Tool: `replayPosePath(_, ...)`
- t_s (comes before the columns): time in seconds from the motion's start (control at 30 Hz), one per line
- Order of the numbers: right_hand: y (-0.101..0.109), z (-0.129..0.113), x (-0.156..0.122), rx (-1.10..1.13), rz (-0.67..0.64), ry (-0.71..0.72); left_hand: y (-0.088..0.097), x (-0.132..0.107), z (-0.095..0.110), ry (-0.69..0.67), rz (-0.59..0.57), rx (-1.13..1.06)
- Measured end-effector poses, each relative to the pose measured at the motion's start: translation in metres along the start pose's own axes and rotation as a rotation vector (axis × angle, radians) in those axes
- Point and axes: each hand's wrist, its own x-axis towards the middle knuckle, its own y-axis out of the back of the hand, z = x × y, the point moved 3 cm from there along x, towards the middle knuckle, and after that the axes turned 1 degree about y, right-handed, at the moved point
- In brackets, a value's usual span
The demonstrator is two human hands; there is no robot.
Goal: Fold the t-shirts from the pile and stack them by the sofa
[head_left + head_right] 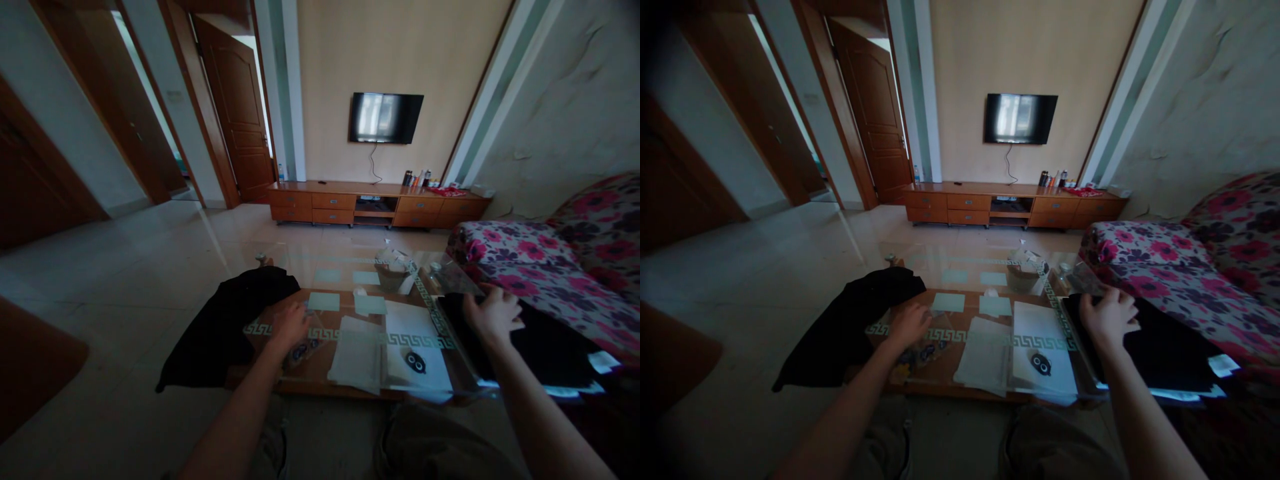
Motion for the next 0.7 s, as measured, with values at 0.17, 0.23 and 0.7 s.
replayPosePath(0.17,-0.032,-0.036,-0.077,0.228,-0.160,0.146,0.023,0.000,-0.055,0.445,0.423,0.076)
replayPosePath(0.23,-0.048,-0.037,-0.097,0.267,-0.237,0.211,0.027,-0.008,-0.080,0.589,0.550,0.105)
replayPosePath(0.7,-0.083,-0.036,-0.122,0.638,-0.607,0.159,-0.013,0.004,-0.106,0.521,0.347,-0.044)
